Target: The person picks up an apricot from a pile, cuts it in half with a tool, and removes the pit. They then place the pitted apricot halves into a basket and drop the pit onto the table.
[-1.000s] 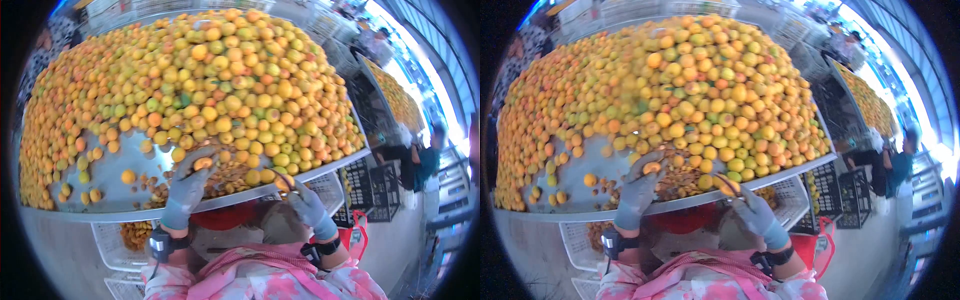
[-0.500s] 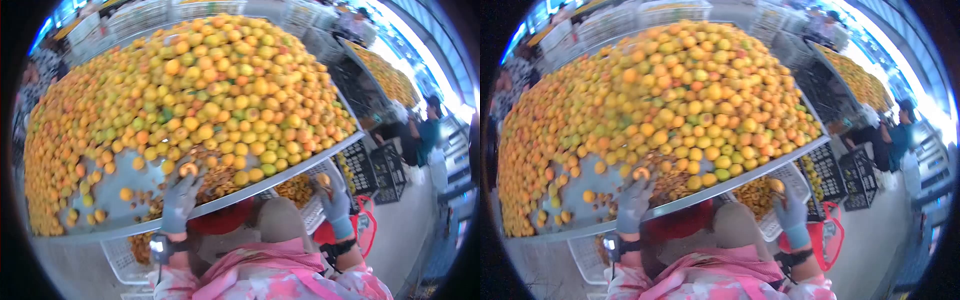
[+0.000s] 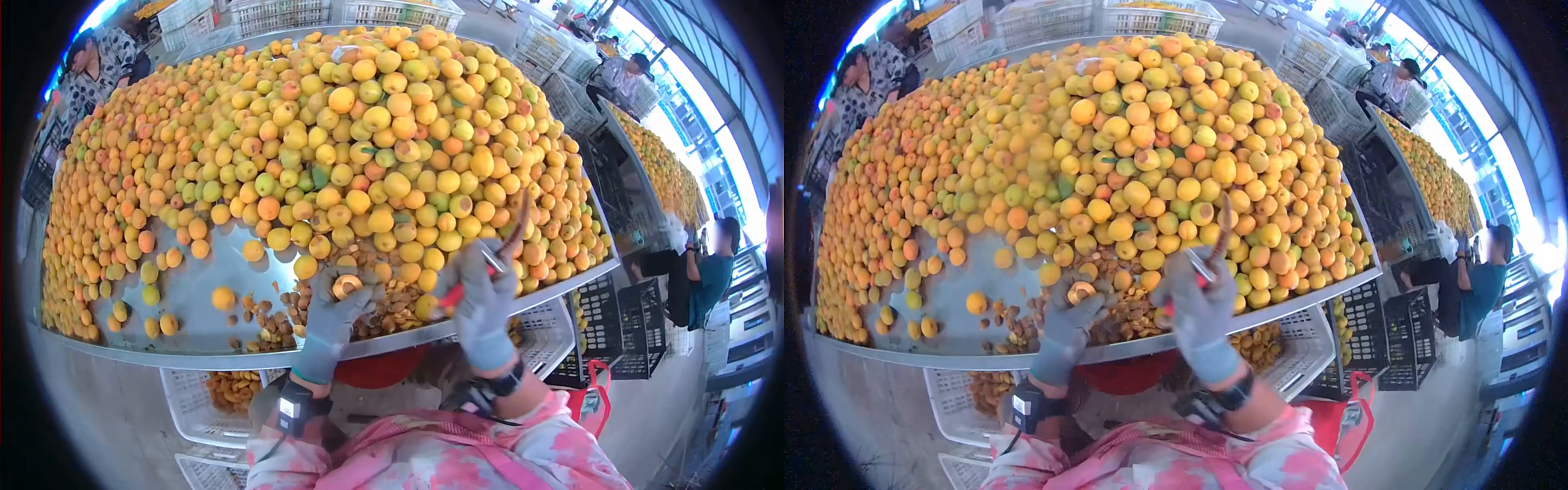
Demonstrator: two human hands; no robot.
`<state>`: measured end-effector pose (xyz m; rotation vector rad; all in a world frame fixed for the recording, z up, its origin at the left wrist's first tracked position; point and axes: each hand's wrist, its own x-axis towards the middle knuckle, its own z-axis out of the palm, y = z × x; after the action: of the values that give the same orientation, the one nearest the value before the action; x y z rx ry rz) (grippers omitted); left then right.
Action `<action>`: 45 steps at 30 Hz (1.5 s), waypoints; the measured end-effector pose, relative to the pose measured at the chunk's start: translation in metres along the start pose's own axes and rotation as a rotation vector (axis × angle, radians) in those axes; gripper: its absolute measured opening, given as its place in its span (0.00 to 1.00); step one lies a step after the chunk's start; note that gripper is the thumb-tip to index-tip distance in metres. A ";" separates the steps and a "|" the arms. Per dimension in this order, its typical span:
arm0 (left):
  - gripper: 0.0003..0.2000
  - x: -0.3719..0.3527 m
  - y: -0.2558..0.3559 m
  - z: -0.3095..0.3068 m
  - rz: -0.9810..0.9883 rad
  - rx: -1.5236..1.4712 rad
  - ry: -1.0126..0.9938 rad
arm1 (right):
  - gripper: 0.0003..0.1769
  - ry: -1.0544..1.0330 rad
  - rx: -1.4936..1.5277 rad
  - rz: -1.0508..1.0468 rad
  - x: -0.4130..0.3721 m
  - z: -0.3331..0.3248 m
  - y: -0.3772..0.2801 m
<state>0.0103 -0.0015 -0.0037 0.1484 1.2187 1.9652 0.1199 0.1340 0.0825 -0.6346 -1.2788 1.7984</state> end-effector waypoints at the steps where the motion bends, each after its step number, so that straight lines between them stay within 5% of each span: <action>1: 0.14 0.000 0.000 0.001 0.001 -0.011 -0.010 | 0.08 -0.005 0.110 -0.047 0.006 0.021 0.007; 5: 0.16 0.001 0.011 0.014 -0.021 0.248 0.014 | 0.09 -0.071 0.074 -0.074 0.020 0.058 0.046; 8: 0.16 0.012 -0.017 -0.002 0.195 0.268 -0.019 | 0.09 -0.054 0.027 -0.130 0.022 0.064 0.069; 14: 0.16 0.017 -0.025 -0.013 0.177 0.296 0.036 | 0.11 -0.158 0.122 -0.061 0.018 0.058 0.090; 18: 0.15 0.008 -0.015 -0.006 0.230 0.358 -0.014 | 0.19 -0.241 -0.101 -0.250 0.013 0.050 0.088; 19: 0.15 0.011 -0.023 -0.011 0.229 0.358 -0.009 | 0.21 -0.400 -0.289 -0.427 0.018 0.047 0.085; 21: 0.17 0.018 -0.031 -0.017 0.539 0.671 0.032 | 0.23 -0.564 -0.474 -0.604 0.018 0.049 0.083; 23: 0.18 0.009 -0.018 -0.010 0.411 0.565 0.004 | 0.19 -0.273 -0.328 -0.324 0.012 0.057 0.082; 24: 0.20 0.006 -0.010 -0.005 0.281 0.458 -0.032 | 0.19 -0.276 -0.328 -0.321 0.016 0.054 0.084; 26: 0.21 0.007 -0.014 -0.008 0.253 0.481 -0.069 | 0.11 -0.481 0.175 0.177 0.036 0.046 0.086; 28: 0.23 0.007 -0.013 -0.008 0.220 0.506 -0.116 | 0.10 -0.569 0.189 0.231 0.043 0.048 0.076; 30: 0.26 0.004 -0.007 -0.007 -0.091 0.286 -0.196 | 0.12 -0.580 0.509 0.278 0.044 0.052 0.078; 32: 0.26 0.007 -0.011 -0.011 -0.074 0.382 -0.196 | 0.09 -0.434 0.477 0.411 0.037 0.047 0.083; 34: 0.27 0.012 -0.028 -0.021 -0.054 0.477 -0.190 | 0.09 -0.486 -0.071 -0.089 0.027 0.056 0.089; 35: 0.27 0.016 -0.049 -0.030 0.247 0.647 -0.191 | 0.15 -0.730 -0.435 -0.291 0.026 0.058 0.068; 36: 0.26 0.016 -0.044 -0.026 0.552 0.810 -0.189 | 0.15 -0.728 -0.432 -0.288 0.027 0.056 0.075; 37: 0.26 0.014 -0.037 -0.024 0.548 0.813 -0.188 | 0.14 -0.637 -0.301 -0.271 0.027 0.053 0.087; 38: 0.27 0.013 -0.027 -0.022 0.218 0.648 -0.239 | 0.13 -0.546 -0.171 -0.253 0.028 0.053 0.094; 39: 0.28 0.011 -0.012 -0.016 -0.104 0.472 -0.282 | 0.07 -0.545 -0.021 0.231 0.029 0.058 0.068; 42: 0.28 0.010 -0.001 -0.009 -0.177 0.357 -0.295 | 0.13 -0.566 0.423 0.386 0.041 0.053 0.077; 45: 0.28 0.006 0.006 -0.007 -0.336 0.079 -0.301 | 0.21 -0.514 0.409 0.351 0.042 0.057 0.076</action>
<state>-0.0008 -0.0033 -0.0041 0.2531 1.0467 1.5431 0.0281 0.1289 0.0347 -0.1712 -1.1003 2.5413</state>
